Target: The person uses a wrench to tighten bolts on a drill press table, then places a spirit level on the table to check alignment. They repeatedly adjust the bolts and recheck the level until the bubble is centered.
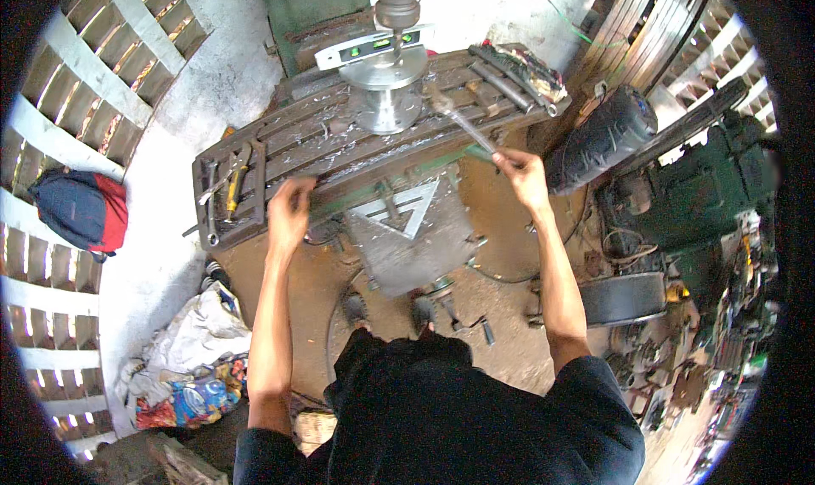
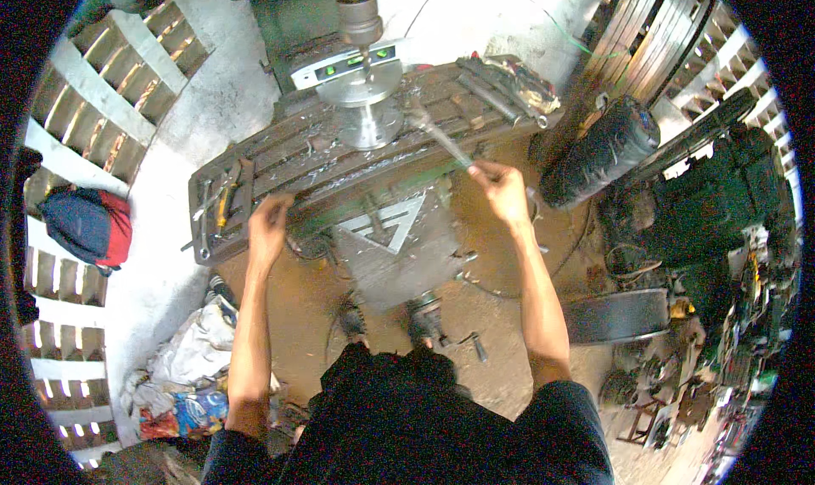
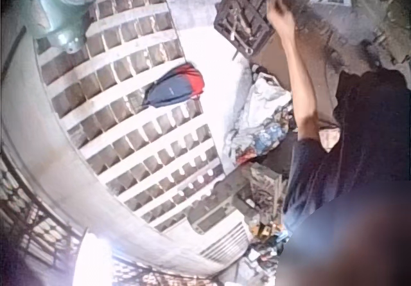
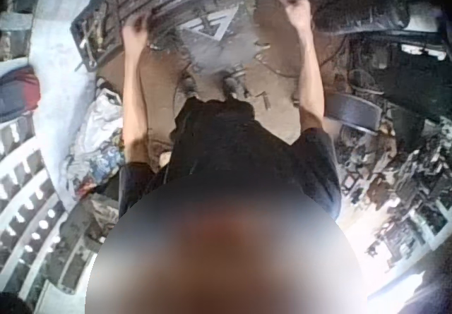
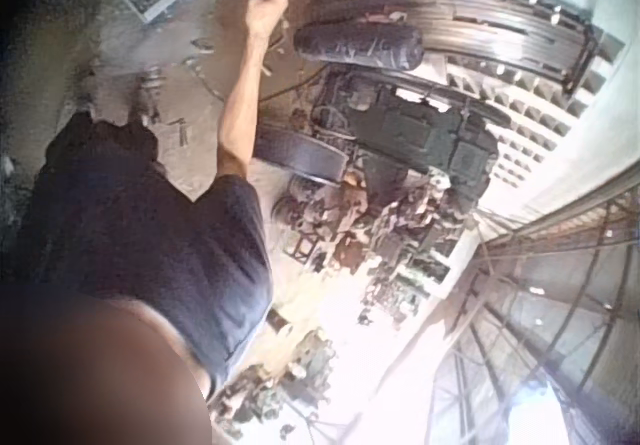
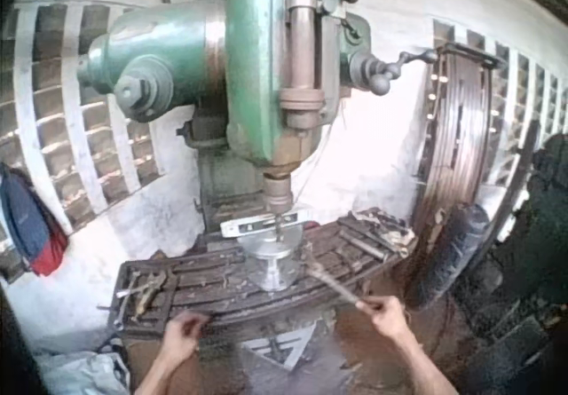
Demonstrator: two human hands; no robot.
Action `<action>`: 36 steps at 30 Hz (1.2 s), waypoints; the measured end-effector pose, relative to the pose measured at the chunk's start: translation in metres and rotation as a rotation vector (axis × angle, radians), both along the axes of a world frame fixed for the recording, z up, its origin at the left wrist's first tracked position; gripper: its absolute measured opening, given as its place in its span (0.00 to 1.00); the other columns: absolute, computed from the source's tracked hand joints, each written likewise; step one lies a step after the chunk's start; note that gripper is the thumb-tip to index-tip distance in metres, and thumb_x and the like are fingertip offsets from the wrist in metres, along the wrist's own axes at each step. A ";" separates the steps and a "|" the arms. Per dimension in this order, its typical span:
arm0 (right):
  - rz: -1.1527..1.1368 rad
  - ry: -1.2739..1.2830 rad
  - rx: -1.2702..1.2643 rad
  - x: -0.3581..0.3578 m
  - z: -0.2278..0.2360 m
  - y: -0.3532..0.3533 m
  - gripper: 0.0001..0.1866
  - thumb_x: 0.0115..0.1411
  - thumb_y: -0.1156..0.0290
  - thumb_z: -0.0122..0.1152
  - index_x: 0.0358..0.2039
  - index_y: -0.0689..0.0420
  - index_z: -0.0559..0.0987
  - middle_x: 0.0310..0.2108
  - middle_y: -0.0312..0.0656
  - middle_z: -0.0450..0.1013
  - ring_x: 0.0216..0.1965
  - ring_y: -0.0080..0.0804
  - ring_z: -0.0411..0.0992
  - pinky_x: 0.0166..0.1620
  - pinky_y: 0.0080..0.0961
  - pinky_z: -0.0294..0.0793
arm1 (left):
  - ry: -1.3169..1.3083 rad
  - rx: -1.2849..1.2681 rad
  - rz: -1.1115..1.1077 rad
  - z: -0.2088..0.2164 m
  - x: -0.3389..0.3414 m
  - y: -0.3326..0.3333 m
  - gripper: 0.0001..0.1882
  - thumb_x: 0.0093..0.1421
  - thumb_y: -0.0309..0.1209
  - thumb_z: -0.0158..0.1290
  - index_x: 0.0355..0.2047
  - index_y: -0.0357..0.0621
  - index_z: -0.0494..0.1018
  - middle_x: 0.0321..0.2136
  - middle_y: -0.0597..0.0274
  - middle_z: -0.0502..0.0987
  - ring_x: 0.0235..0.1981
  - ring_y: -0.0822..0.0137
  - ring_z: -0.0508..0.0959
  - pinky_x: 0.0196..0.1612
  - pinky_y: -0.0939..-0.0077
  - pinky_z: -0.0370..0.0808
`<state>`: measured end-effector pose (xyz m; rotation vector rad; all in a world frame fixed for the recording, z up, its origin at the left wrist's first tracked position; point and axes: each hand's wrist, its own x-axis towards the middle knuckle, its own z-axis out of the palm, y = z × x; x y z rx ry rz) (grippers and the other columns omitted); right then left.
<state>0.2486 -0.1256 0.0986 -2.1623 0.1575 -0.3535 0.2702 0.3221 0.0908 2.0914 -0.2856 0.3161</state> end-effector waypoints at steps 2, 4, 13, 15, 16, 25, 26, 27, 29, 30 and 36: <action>0.051 0.077 -0.094 -0.008 0.001 0.050 0.20 0.59 0.55 0.68 0.43 0.58 0.85 0.39 0.52 0.81 0.41 0.41 0.81 0.47 0.34 0.76 | -0.006 0.134 -0.077 -0.004 0.045 -0.006 0.13 0.59 0.18 0.49 0.43 0.34 0.77 0.41 0.47 0.80 0.46 0.49 0.79 0.53 0.64 0.73; 0.037 0.107 -0.119 0.005 -0.001 0.088 0.20 0.59 0.54 0.68 0.43 0.57 0.85 0.39 0.51 0.82 0.41 0.44 0.81 0.47 0.36 0.76 | -0.077 0.225 -0.149 -0.011 0.085 -0.014 0.16 0.56 0.18 0.48 0.44 0.35 0.77 0.45 0.44 0.78 0.50 0.43 0.76 0.54 0.59 0.70; 0.070 0.159 -0.209 0.085 -0.024 0.138 0.20 0.56 0.52 0.68 0.42 0.53 0.86 0.39 0.51 0.81 0.43 0.48 0.80 0.50 0.38 0.76 | -0.167 0.286 -0.265 -0.049 0.148 -0.014 0.23 0.54 0.14 0.46 0.52 0.30 0.73 0.56 0.41 0.72 0.61 0.43 0.68 0.67 0.57 0.63; 0.091 0.146 -0.187 0.093 -0.025 0.133 0.21 0.55 0.51 0.69 0.42 0.53 0.86 0.39 0.51 0.81 0.43 0.47 0.80 0.49 0.38 0.76 | -0.216 0.277 -0.288 -0.056 0.146 -0.011 0.24 0.54 0.14 0.46 0.53 0.29 0.72 0.57 0.41 0.72 0.63 0.43 0.67 0.67 0.57 0.62; 0.101 0.146 -0.183 0.097 -0.024 0.128 0.21 0.55 0.51 0.69 0.41 0.53 0.86 0.38 0.50 0.82 0.42 0.47 0.80 0.49 0.37 0.76 | -0.229 0.271 -0.288 -0.059 0.145 -0.011 0.25 0.54 0.14 0.46 0.54 0.29 0.72 0.58 0.41 0.71 0.63 0.44 0.66 0.68 0.58 0.62; 0.288 0.157 -0.252 0.134 -0.007 0.098 0.19 0.55 0.60 0.71 0.42 0.59 0.85 0.37 0.48 0.83 0.38 0.34 0.80 0.48 0.32 0.75 | -0.262 0.295 -0.274 -0.065 0.136 -0.012 0.28 0.55 0.15 0.47 0.59 0.30 0.69 0.61 0.43 0.69 0.66 0.47 0.64 0.70 0.56 0.58; 0.295 0.145 -0.241 0.138 -0.004 0.097 0.19 0.55 0.60 0.72 0.42 0.60 0.85 0.37 0.48 0.83 0.38 0.34 0.80 0.48 0.32 0.75 | -0.264 0.291 -0.276 -0.064 0.135 -0.013 0.28 0.54 0.15 0.46 0.59 0.31 0.69 0.61 0.43 0.69 0.66 0.47 0.65 0.70 0.57 0.58; 0.295 0.160 -0.242 0.142 -0.002 0.096 0.19 0.55 0.60 0.72 0.42 0.60 0.85 0.37 0.48 0.83 0.38 0.34 0.80 0.47 0.32 0.75 | -0.256 0.287 -0.271 -0.065 0.135 -0.013 0.28 0.54 0.15 0.46 0.58 0.31 0.69 0.61 0.43 0.70 0.66 0.48 0.65 0.70 0.57 0.58; 0.320 0.109 -0.237 0.148 0.002 0.095 0.19 0.56 0.59 0.72 0.41 0.61 0.85 0.37 0.49 0.83 0.37 0.34 0.79 0.45 0.32 0.75 | -0.253 0.285 -0.265 -0.063 0.136 -0.014 0.29 0.53 0.14 0.46 0.58 0.31 0.70 0.61 0.44 0.70 0.65 0.48 0.65 0.70 0.57 0.58; 0.344 0.129 -0.233 0.150 0.003 0.095 0.19 0.56 0.59 0.72 0.41 0.61 0.85 0.37 0.50 0.82 0.37 0.34 0.79 0.45 0.33 0.75 | -0.249 0.291 -0.266 -0.063 0.135 -0.014 0.29 0.53 0.14 0.46 0.58 0.31 0.70 0.60 0.45 0.70 0.65 0.49 0.66 0.71 0.58 0.58; 0.300 0.202 -0.400 0.149 -0.006 0.098 0.21 0.57 0.52 0.68 0.42 0.56 0.86 0.41 0.51 0.81 0.44 0.46 0.78 0.51 0.39 0.74 | -0.176 0.282 -0.278 -0.058 0.135 -0.014 0.31 0.51 0.13 0.44 0.58 0.35 0.72 0.59 0.46 0.72 0.65 0.50 0.67 0.71 0.58 0.58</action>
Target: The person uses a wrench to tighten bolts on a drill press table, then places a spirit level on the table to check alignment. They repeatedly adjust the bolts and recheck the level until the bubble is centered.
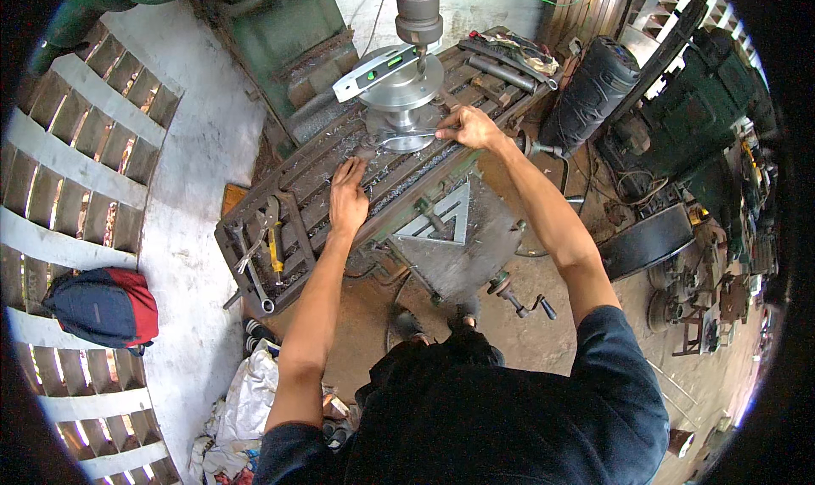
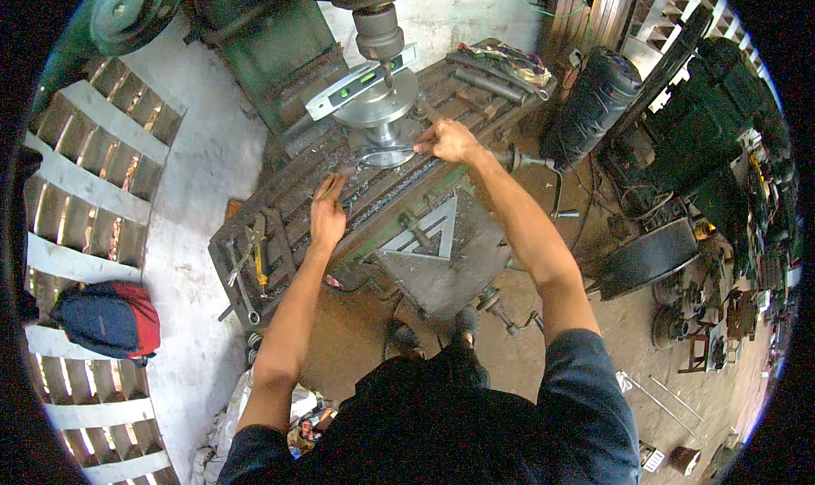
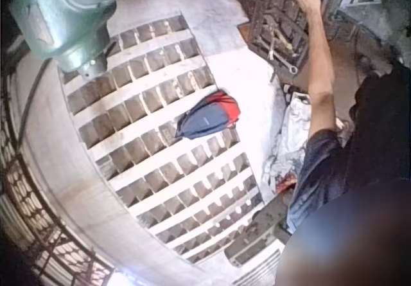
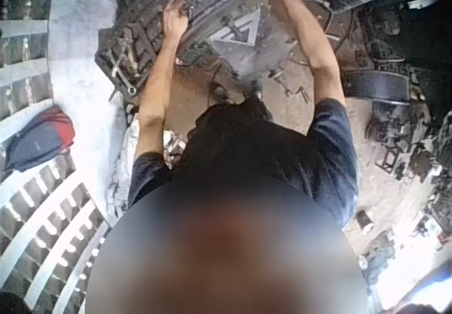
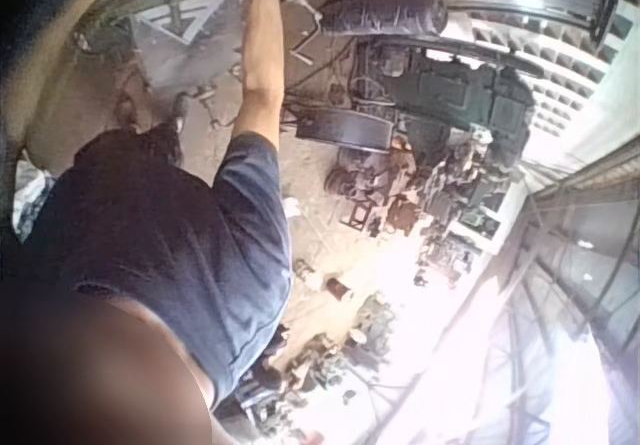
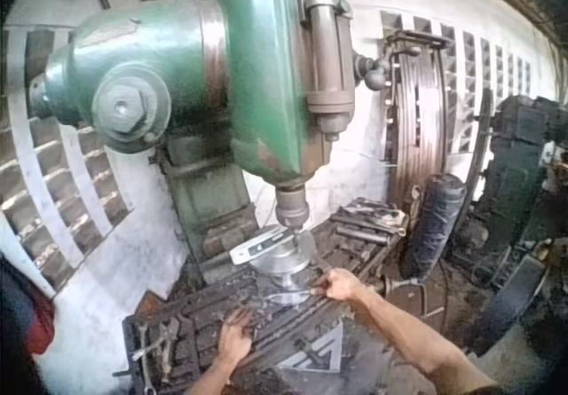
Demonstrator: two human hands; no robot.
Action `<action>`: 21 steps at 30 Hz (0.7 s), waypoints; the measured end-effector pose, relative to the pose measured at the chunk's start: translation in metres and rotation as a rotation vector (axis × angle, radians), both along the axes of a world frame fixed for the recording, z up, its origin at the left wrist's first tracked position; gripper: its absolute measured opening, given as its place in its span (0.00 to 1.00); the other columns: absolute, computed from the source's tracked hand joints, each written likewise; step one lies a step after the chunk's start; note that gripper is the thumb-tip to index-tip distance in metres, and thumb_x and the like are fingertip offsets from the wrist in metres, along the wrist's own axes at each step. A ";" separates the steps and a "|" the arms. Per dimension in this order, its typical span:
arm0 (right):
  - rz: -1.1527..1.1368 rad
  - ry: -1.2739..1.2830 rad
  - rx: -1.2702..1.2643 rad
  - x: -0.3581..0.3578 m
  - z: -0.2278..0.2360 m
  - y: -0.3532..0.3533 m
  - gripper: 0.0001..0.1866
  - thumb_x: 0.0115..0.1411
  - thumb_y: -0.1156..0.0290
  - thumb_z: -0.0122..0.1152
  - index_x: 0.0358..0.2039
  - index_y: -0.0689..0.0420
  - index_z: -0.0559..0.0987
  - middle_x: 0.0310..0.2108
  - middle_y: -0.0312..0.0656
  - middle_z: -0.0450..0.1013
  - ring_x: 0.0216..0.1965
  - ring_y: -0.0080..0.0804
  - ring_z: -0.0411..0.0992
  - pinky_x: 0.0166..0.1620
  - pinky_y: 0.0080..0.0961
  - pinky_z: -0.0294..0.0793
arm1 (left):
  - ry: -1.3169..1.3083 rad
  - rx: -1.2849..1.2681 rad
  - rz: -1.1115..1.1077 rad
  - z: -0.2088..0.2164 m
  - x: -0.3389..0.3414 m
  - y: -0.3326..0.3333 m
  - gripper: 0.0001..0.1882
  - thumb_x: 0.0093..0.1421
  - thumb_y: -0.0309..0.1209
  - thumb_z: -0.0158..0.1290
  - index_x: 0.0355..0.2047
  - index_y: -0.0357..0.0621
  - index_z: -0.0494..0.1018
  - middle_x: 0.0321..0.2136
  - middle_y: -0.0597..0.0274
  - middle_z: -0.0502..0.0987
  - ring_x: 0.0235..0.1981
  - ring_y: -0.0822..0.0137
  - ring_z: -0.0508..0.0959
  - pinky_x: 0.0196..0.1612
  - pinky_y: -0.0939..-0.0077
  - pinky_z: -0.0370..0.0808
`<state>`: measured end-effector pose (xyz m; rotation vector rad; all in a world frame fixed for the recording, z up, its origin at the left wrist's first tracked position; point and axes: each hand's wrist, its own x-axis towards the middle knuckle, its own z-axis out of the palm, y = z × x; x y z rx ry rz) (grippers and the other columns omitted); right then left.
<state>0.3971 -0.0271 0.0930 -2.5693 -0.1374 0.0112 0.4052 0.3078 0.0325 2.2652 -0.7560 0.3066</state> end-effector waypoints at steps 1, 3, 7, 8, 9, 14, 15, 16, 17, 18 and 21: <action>-0.026 -0.019 -0.003 -0.002 -0.001 0.001 0.20 0.57 0.49 0.66 0.42 0.49 0.87 0.42 0.50 0.81 0.47 0.50 0.78 0.53 0.41 0.74 | 0.015 -0.005 0.006 0.000 0.000 0.000 0.31 0.51 0.13 0.44 0.58 0.36 0.72 0.59 0.46 0.72 0.65 0.50 0.67 0.71 0.58 0.58; -0.043 -0.024 -0.022 -0.004 -0.002 0.003 0.20 0.57 0.48 0.66 0.42 0.49 0.87 0.42 0.51 0.81 0.47 0.50 0.78 0.53 0.42 0.74 | 0.020 0.003 0.001 0.000 0.001 0.001 0.32 0.51 0.13 0.44 0.59 0.38 0.72 0.60 0.47 0.72 0.65 0.49 0.66 0.71 0.58 0.58; -0.077 -0.020 -0.057 -0.008 0.001 0.007 0.21 0.57 0.46 0.65 0.41 0.49 0.87 0.41 0.53 0.81 0.46 0.51 0.78 0.53 0.43 0.74 | 0.118 0.017 0.027 -0.002 0.003 0.002 0.33 0.52 0.13 0.42 0.59 0.43 0.72 0.62 0.49 0.70 0.65 0.48 0.65 0.70 0.57 0.58; -0.090 -0.021 -0.066 -0.010 0.001 0.008 0.21 0.57 0.46 0.65 0.41 0.49 0.87 0.41 0.53 0.81 0.46 0.51 0.78 0.53 0.43 0.74 | 0.106 -0.001 0.018 -0.002 0.003 0.002 0.33 0.52 0.13 0.42 0.60 0.44 0.72 0.62 0.49 0.70 0.65 0.48 0.65 0.70 0.57 0.59; -0.100 -0.023 -0.071 -0.011 0.002 0.010 0.21 0.57 0.46 0.65 0.41 0.49 0.87 0.41 0.53 0.81 0.46 0.51 0.78 0.53 0.43 0.74 | 0.119 0.001 0.017 -0.001 0.003 0.002 0.33 0.52 0.13 0.42 0.60 0.44 0.72 0.63 0.49 0.69 0.65 0.48 0.65 0.70 0.58 0.59; -0.141 -0.060 -0.107 -0.015 0.001 0.014 0.22 0.57 0.44 0.65 0.40 0.49 0.87 0.40 0.52 0.81 0.46 0.53 0.77 0.53 0.44 0.74 | 0.171 -0.016 0.002 0.005 0.000 0.003 0.34 0.52 0.12 0.43 0.60 0.46 0.73 0.60 0.49 0.72 0.66 0.50 0.64 0.68 0.60 0.61; -0.140 -0.068 -0.106 -0.015 0.001 0.015 0.22 0.57 0.44 0.64 0.40 0.49 0.87 0.40 0.52 0.81 0.46 0.53 0.77 0.52 0.44 0.74 | 0.169 -0.014 -0.013 0.007 0.000 0.004 0.34 0.52 0.12 0.43 0.60 0.46 0.73 0.59 0.49 0.73 0.66 0.50 0.64 0.68 0.60 0.62; -0.142 -0.064 -0.109 -0.015 0.001 0.016 0.22 0.57 0.44 0.64 0.40 0.49 0.87 0.40 0.52 0.81 0.46 0.53 0.77 0.52 0.44 0.74 | 0.166 -0.011 -0.029 0.008 0.000 0.004 0.34 0.52 0.11 0.43 0.60 0.46 0.73 0.58 0.49 0.74 0.66 0.51 0.64 0.68 0.60 0.62; -0.153 -0.073 -0.113 -0.015 0.001 0.016 0.22 0.57 0.44 0.64 0.40 0.49 0.87 0.40 0.52 0.81 0.46 0.53 0.78 0.52 0.44 0.74 | 0.197 -0.039 -0.033 0.008 0.000 0.004 0.33 0.52 0.11 0.43 0.59 0.45 0.73 0.56 0.49 0.76 0.66 0.52 0.64 0.67 0.60 0.63; -0.165 -0.066 -0.123 -0.016 0.000 0.018 0.23 0.57 0.44 0.64 0.40 0.49 0.87 0.39 0.52 0.81 0.45 0.52 0.78 0.52 0.44 0.75 | 0.173 -0.025 -0.038 0.009 0.001 0.004 0.33 0.52 0.11 0.43 0.59 0.45 0.73 0.56 0.49 0.76 0.66 0.52 0.64 0.67 0.60 0.63; -0.212 -0.063 -0.128 -0.024 -0.002 0.024 0.23 0.57 0.43 0.64 0.39 0.48 0.87 0.38 0.51 0.81 0.44 0.52 0.78 0.51 0.44 0.75 | 0.134 -0.003 -0.050 0.007 0.002 0.004 0.34 0.51 0.11 0.43 0.59 0.45 0.73 0.56 0.49 0.75 0.66 0.51 0.64 0.67 0.61 0.63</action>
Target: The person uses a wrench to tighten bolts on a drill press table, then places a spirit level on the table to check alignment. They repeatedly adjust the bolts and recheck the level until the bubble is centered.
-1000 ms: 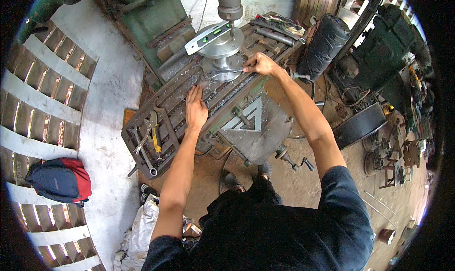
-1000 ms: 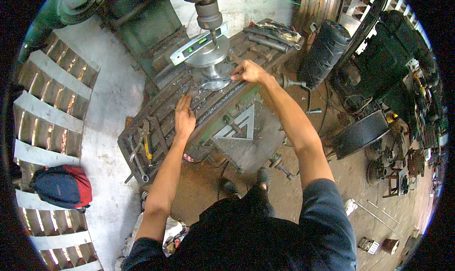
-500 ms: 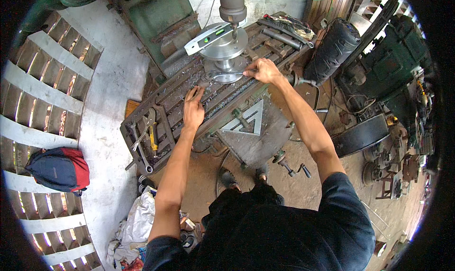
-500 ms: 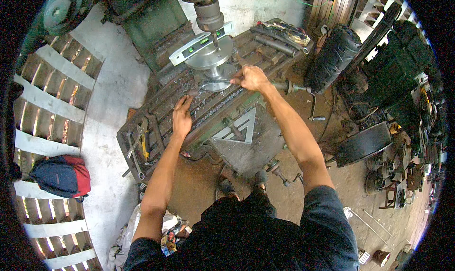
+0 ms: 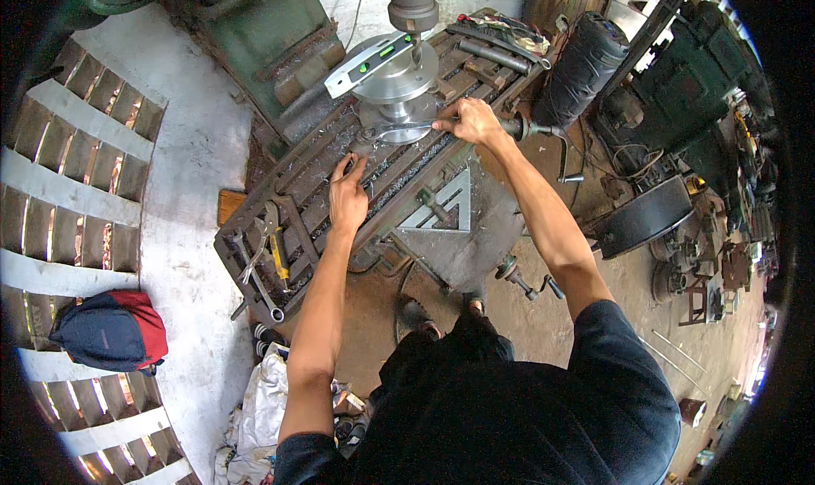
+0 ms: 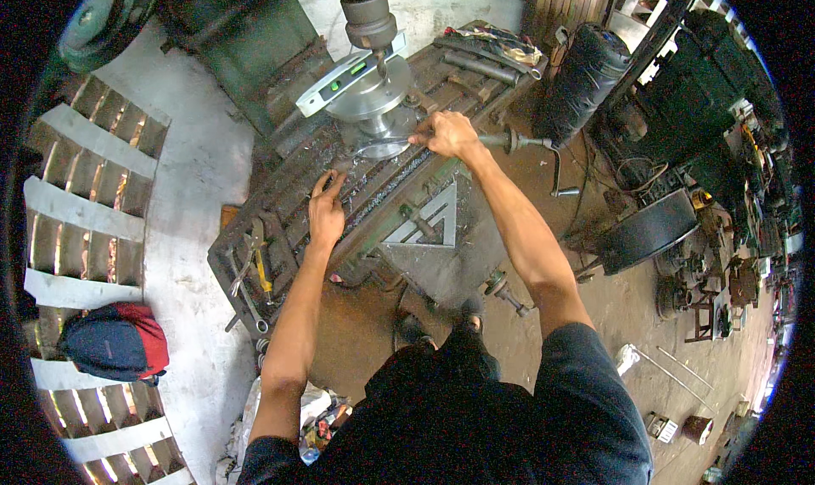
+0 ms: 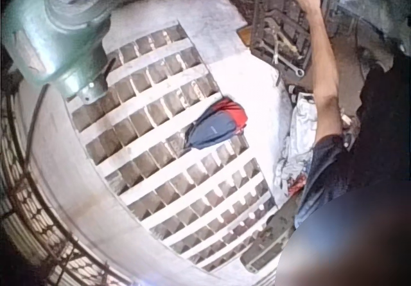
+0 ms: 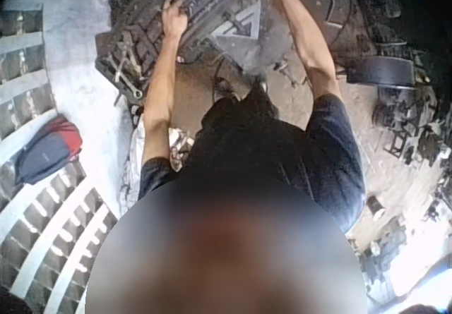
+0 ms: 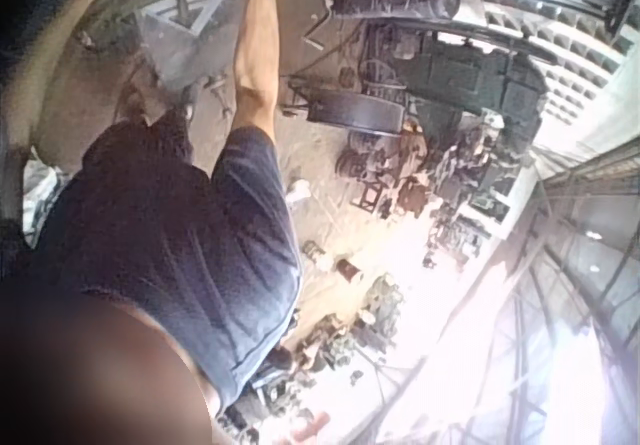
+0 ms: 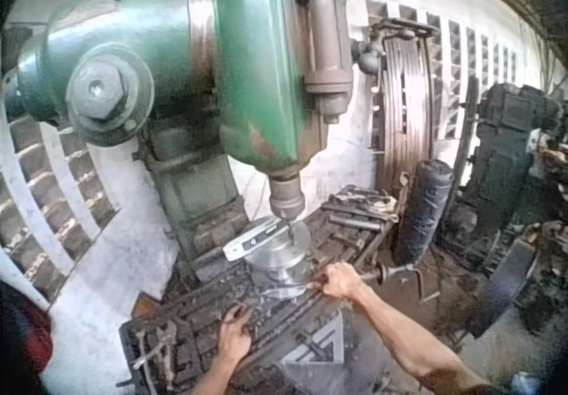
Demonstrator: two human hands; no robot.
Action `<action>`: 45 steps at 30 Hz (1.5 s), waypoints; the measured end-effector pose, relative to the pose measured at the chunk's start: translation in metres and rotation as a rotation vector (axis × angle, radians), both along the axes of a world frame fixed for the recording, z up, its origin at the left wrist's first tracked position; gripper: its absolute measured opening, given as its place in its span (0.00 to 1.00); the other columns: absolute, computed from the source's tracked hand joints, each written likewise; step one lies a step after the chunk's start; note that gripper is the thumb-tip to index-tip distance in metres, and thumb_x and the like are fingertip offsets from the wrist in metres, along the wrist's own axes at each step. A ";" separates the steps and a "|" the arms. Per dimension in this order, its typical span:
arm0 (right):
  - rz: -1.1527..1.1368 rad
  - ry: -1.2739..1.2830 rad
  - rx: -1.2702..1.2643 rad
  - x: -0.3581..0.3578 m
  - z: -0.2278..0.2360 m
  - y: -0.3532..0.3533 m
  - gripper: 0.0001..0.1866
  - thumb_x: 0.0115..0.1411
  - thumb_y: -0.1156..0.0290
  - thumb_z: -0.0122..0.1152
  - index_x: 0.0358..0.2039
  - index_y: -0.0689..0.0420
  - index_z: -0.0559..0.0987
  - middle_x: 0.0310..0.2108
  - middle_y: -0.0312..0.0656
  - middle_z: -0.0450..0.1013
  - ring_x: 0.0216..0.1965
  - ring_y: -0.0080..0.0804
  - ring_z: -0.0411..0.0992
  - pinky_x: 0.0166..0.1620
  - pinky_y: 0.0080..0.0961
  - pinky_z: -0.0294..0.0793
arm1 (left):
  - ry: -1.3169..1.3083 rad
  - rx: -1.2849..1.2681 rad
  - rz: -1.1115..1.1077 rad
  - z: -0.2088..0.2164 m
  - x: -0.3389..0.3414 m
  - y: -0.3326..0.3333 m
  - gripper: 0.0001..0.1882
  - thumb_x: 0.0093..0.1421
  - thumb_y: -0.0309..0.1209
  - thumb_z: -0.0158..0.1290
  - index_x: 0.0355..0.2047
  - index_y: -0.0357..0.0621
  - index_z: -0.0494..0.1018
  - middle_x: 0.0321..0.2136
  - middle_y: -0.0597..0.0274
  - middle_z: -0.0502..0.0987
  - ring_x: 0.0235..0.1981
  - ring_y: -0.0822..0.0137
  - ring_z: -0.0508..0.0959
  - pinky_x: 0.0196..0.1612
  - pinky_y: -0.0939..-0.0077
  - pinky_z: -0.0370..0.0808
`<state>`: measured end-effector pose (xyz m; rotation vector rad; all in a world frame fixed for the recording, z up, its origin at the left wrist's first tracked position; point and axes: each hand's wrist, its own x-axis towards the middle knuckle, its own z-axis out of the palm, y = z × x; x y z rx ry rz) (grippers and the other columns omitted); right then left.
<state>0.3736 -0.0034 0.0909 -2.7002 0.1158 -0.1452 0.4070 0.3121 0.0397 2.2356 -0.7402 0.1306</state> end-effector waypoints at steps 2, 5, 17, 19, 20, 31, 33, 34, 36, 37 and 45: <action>-0.013 -0.035 0.007 -0.008 -0.002 0.007 0.23 0.56 0.41 0.64 0.38 0.47 0.88 0.36 0.51 0.81 0.42 0.52 0.79 0.49 0.44 0.77 | -0.033 0.011 -0.012 0.000 0.000 0.000 0.34 0.50 0.11 0.43 0.58 0.45 0.74 0.56 0.49 0.75 0.66 0.51 0.65 0.67 0.61 0.63; -0.096 -0.048 -0.043 -0.015 -0.003 0.014 0.23 0.56 0.41 0.64 0.37 0.46 0.88 0.34 0.52 0.81 0.40 0.52 0.79 0.47 0.45 0.78 | -0.004 -0.025 0.008 0.000 0.000 0.000 0.35 0.49 0.11 0.42 0.58 0.44 0.74 0.57 0.49 0.75 0.65 0.50 0.65 0.67 0.61 0.63; -0.329 -0.044 -0.119 -0.039 0.008 0.061 0.26 0.55 0.40 0.63 0.33 0.52 0.87 0.29 0.52 0.81 0.35 0.50 0.81 0.39 0.43 0.81 | -0.032 -0.034 -0.018 0.003 0.001 -0.001 0.35 0.47 0.10 0.42 0.57 0.44 0.75 0.55 0.48 0.76 0.64 0.50 0.67 0.65 0.59 0.65; -0.337 -0.058 -0.096 -0.042 0.012 0.068 0.28 0.56 0.39 0.63 0.30 0.56 0.86 0.28 0.54 0.80 0.35 0.50 0.81 0.39 0.43 0.81 | -0.023 -0.032 -0.007 0.003 0.000 -0.001 0.35 0.47 0.10 0.43 0.56 0.44 0.76 0.55 0.48 0.76 0.64 0.50 0.67 0.65 0.59 0.65; -0.352 -0.055 -0.101 -0.044 0.015 0.070 0.29 0.56 0.39 0.63 0.30 0.57 0.85 0.28 0.54 0.80 0.35 0.50 0.81 0.39 0.44 0.80 | -0.034 -0.032 -0.010 0.004 0.000 -0.001 0.35 0.47 0.10 0.43 0.56 0.43 0.76 0.55 0.48 0.76 0.64 0.50 0.67 0.64 0.59 0.66; -0.440 -0.014 -0.039 -0.062 0.014 0.110 0.19 0.61 0.46 0.61 0.35 0.49 0.86 0.27 0.51 0.80 0.31 0.49 0.81 0.35 0.45 0.80 | -0.009 0.025 0.037 0.003 0.000 -0.004 0.35 0.47 0.10 0.44 0.55 0.47 0.77 0.54 0.47 0.76 0.62 0.49 0.68 0.62 0.59 0.69; -0.390 -0.034 -0.051 -0.062 0.015 0.107 0.18 0.62 0.49 0.60 0.35 0.50 0.86 0.26 0.51 0.80 0.30 0.51 0.81 0.35 0.46 0.80 | -0.057 0.019 0.019 0.004 0.002 -0.003 0.35 0.46 0.10 0.44 0.55 0.45 0.77 0.55 0.47 0.76 0.62 0.49 0.69 0.62 0.61 0.69; -0.374 -0.055 -0.070 -0.063 0.014 0.105 0.18 0.62 0.49 0.60 0.35 0.50 0.86 0.26 0.52 0.79 0.30 0.51 0.81 0.34 0.46 0.80 | -0.056 0.003 0.019 0.003 0.000 -0.003 0.35 0.46 0.10 0.44 0.55 0.45 0.77 0.55 0.47 0.76 0.61 0.50 0.70 0.62 0.61 0.69; -0.330 -0.050 -0.058 -0.065 0.012 0.100 0.17 0.62 0.50 0.60 0.35 0.50 0.85 0.24 0.54 0.78 0.30 0.52 0.80 0.36 0.47 0.80 | -0.036 -0.002 0.018 0.003 -0.001 -0.003 0.35 0.46 0.10 0.44 0.55 0.44 0.76 0.57 0.47 0.74 0.61 0.50 0.70 0.62 0.61 0.69; -0.325 -0.072 -0.065 -0.066 0.011 0.098 0.17 0.62 0.50 0.60 0.36 0.51 0.85 0.24 0.54 0.79 0.31 0.52 0.80 0.36 0.47 0.80 | -0.038 -0.011 0.018 0.003 -0.001 -0.003 0.35 0.46 0.10 0.44 0.55 0.44 0.76 0.57 0.47 0.74 0.62 0.50 0.70 0.62 0.61 0.69; -0.208 -0.017 0.129 -0.063 0.008 0.075 0.17 0.61 0.54 0.62 0.40 0.53 0.86 0.29 0.53 0.80 0.35 0.55 0.80 0.43 0.46 0.79 | -0.015 -0.042 0.048 0.005 -0.007 -0.003 0.37 0.45 0.10 0.43 0.56 0.44 0.76 0.60 0.46 0.72 0.63 0.51 0.70 0.60 0.64 0.71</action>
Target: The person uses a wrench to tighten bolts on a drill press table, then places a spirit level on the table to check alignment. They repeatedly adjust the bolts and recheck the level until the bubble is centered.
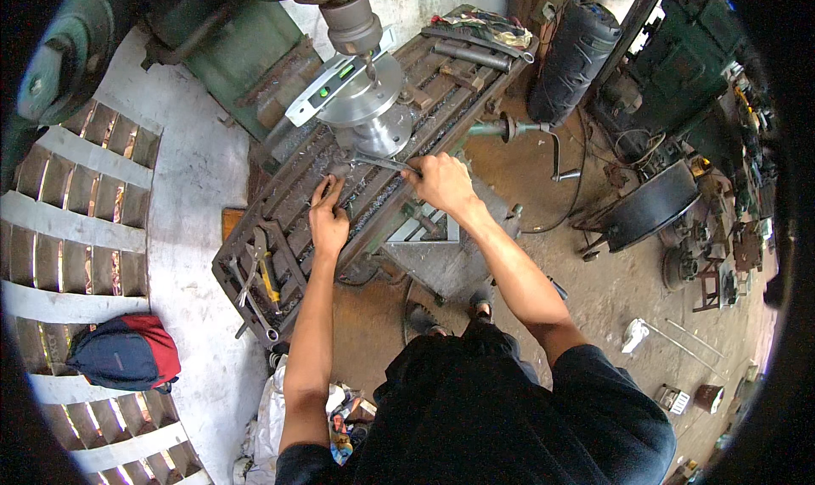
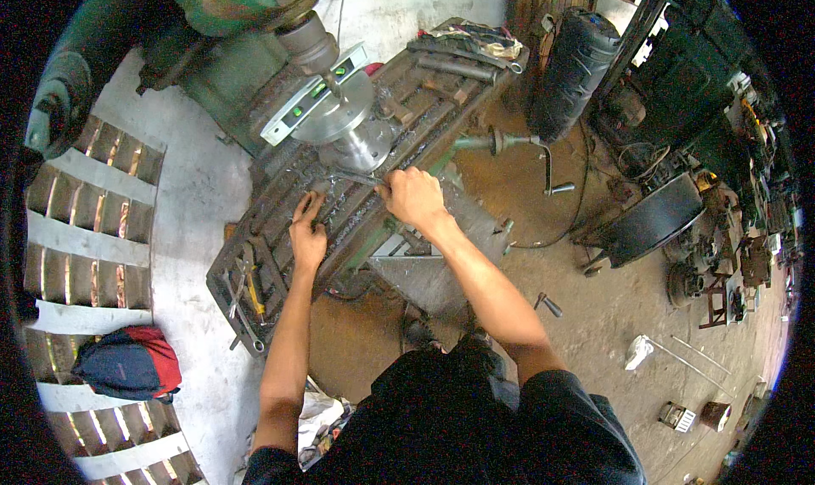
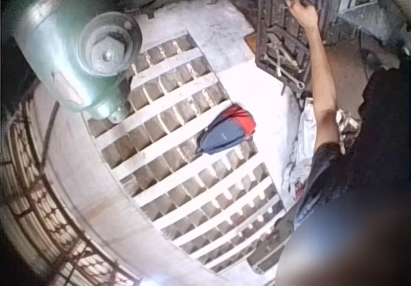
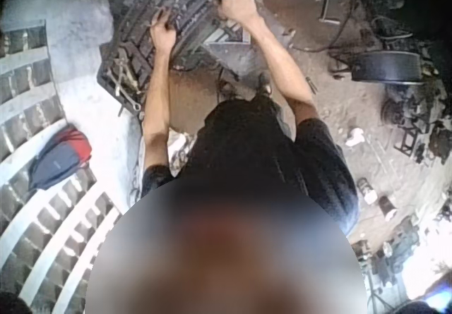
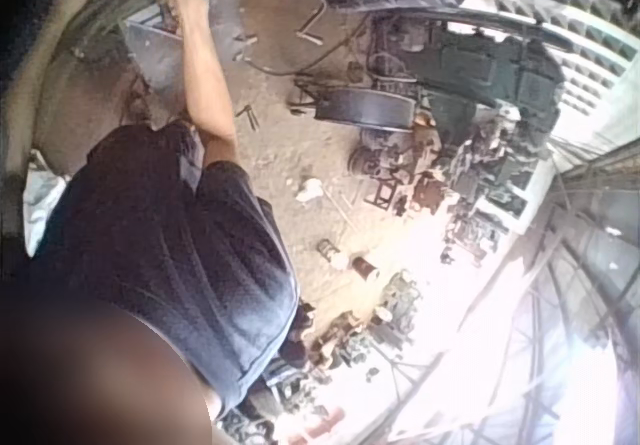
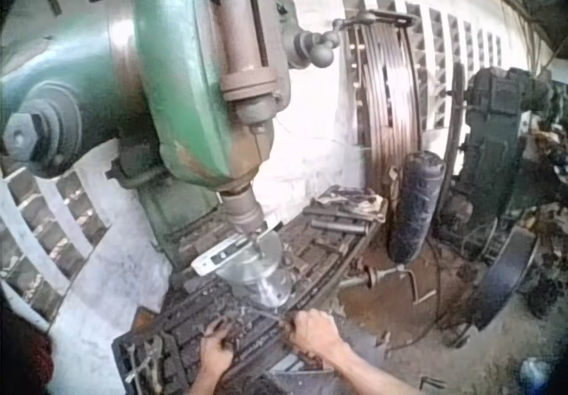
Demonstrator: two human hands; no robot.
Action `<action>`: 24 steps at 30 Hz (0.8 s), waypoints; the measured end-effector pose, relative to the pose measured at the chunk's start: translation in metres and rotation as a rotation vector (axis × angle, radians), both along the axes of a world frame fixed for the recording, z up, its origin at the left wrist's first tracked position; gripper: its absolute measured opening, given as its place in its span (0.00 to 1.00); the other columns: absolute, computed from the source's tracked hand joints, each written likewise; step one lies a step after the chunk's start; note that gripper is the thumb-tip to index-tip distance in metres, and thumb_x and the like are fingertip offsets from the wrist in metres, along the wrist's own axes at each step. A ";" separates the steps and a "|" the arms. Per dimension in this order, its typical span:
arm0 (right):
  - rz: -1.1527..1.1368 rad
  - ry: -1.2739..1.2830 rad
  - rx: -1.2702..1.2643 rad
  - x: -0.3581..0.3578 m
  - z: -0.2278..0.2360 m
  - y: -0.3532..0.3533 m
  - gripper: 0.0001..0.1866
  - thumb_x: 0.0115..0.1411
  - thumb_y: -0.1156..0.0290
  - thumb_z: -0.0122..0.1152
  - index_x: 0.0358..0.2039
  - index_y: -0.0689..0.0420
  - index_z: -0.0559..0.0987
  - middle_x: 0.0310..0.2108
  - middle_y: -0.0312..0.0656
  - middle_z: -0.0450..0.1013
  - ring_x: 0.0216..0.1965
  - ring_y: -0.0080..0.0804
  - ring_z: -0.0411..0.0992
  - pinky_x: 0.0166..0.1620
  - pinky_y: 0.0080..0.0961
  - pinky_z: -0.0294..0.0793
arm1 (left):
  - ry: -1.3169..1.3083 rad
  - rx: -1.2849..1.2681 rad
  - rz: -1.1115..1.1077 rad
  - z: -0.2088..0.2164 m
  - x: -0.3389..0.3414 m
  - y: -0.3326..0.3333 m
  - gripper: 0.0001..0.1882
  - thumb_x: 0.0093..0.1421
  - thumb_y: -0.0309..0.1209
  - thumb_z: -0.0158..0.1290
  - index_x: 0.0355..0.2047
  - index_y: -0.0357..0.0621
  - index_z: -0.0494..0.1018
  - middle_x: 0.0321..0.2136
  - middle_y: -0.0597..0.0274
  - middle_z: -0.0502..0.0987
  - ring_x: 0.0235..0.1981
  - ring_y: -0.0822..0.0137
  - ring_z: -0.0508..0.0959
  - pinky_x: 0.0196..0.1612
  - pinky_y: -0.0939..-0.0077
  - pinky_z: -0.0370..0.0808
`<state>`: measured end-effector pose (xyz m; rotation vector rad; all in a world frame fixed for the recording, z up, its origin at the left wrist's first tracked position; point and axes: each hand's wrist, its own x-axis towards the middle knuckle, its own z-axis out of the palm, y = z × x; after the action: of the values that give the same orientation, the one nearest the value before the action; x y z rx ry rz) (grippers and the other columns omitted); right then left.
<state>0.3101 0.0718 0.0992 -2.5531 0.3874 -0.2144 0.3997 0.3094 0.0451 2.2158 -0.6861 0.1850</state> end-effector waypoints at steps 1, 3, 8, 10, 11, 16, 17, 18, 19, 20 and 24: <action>0.018 -0.004 -0.001 0.002 0.001 -0.003 0.17 0.60 0.54 0.62 0.40 0.54 0.86 0.29 0.53 0.80 0.37 0.55 0.80 0.44 0.45 0.78 | 0.004 -0.017 0.001 0.000 -0.001 -0.001 0.37 0.44 0.09 0.43 0.56 0.44 0.76 0.60 0.46 0.72 0.63 0.51 0.70 0.60 0.64 0.70; 0.044 0.049 0.026 0.004 0.002 -0.009 0.18 0.60 0.55 0.63 0.40 0.55 0.86 0.31 0.55 0.80 0.40 0.55 0.79 0.47 0.45 0.77 | -0.015 0.022 0.006 0.001 -0.002 0.000 0.37 0.44 0.09 0.43 0.57 0.44 0.75 0.60 0.47 0.72 0.64 0.51 0.69 0.62 0.65 0.70; 0.118 -0.002 0.318 0.006 -0.005 -0.023 0.16 0.58 0.60 0.64 0.39 0.60 0.84 0.36 0.58 0.80 0.43 0.55 0.79 0.49 0.46 0.76 | -0.034 0.085 -0.006 0.002 -0.001 -0.005 0.37 0.45 0.11 0.43 0.58 0.42 0.74 0.61 0.46 0.71 0.65 0.50 0.67 0.66 0.64 0.65; 0.141 -0.013 0.480 0.006 -0.008 -0.027 0.16 0.58 0.61 0.64 0.39 0.60 0.84 0.37 0.59 0.79 0.44 0.54 0.79 0.49 0.46 0.76 | -0.025 0.121 -0.001 0.003 -0.002 -0.006 0.37 0.45 0.12 0.43 0.59 0.42 0.73 0.60 0.46 0.71 0.66 0.50 0.66 0.67 0.63 0.64; 0.086 0.251 0.879 0.006 -0.009 -0.029 0.14 0.58 0.64 0.62 0.40 0.60 0.84 0.38 0.59 0.79 0.45 0.54 0.78 0.50 0.44 0.75 | -0.028 0.125 -0.002 0.004 -0.002 -0.007 0.37 0.45 0.12 0.43 0.59 0.42 0.73 0.60 0.45 0.71 0.66 0.50 0.66 0.67 0.63 0.64; 0.012 -0.056 0.421 0.001 -0.008 -0.015 0.14 0.57 0.65 0.62 0.41 0.59 0.85 0.39 0.57 0.80 0.45 0.54 0.77 0.52 0.43 0.75 | -0.026 0.116 -0.012 0.005 0.000 -0.008 0.38 0.45 0.12 0.43 0.59 0.44 0.73 0.61 0.43 0.70 0.66 0.49 0.67 0.67 0.64 0.63; -0.007 -0.040 0.360 0.000 -0.008 -0.011 0.14 0.57 0.65 0.62 0.41 0.58 0.85 0.40 0.57 0.80 0.46 0.54 0.77 0.52 0.43 0.75 | 0.012 0.114 0.000 0.004 0.001 -0.007 0.38 0.44 0.12 0.43 0.59 0.44 0.74 0.61 0.42 0.70 0.66 0.50 0.66 0.67 0.64 0.62; -0.033 -0.052 0.376 -0.001 -0.008 -0.007 0.14 0.57 0.65 0.62 0.41 0.58 0.85 0.40 0.57 0.79 0.47 0.54 0.76 0.53 0.44 0.75 | -0.001 0.126 -0.011 0.004 0.001 -0.006 0.39 0.44 0.12 0.42 0.59 0.45 0.73 0.61 0.44 0.70 0.67 0.51 0.65 0.68 0.64 0.62; -0.032 -0.043 0.397 -0.002 -0.008 -0.005 0.14 0.57 0.65 0.62 0.41 0.57 0.85 0.40 0.57 0.79 0.47 0.54 0.76 0.54 0.44 0.74 | 0.001 0.114 -0.019 0.004 0.001 -0.006 0.39 0.44 0.11 0.42 0.59 0.45 0.73 0.61 0.44 0.70 0.67 0.51 0.64 0.68 0.64 0.62; -0.051 -0.044 0.412 -0.002 -0.008 -0.004 0.14 0.57 0.65 0.62 0.41 0.57 0.85 0.41 0.57 0.79 0.48 0.54 0.76 0.54 0.44 0.74 | 0.030 0.111 -0.012 0.003 0.001 -0.005 0.39 0.44 0.11 0.42 0.59 0.46 0.73 0.61 0.45 0.70 0.68 0.52 0.64 0.68 0.64 0.61; -0.107 0.008 0.368 -0.003 -0.009 0.000 0.16 0.59 0.62 0.63 0.42 0.58 0.84 0.43 0.57 0.79 0.51 0.53 0.74 0.56 0.44 0.72 | 0.029 0.082 -0.035 -0.001 0.005 -0.004 0.40 0.44 0.09 0.41 0.59 0.47 0.73 0.62 0.46 0.69 0.68 0.51 0.62 0.69 0.64 0.60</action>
<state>0.3067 0.0716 0.0902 -2.1746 0.5162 -0.1550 0.4047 0.3059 0.0440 2.2781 -0.7274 0.1083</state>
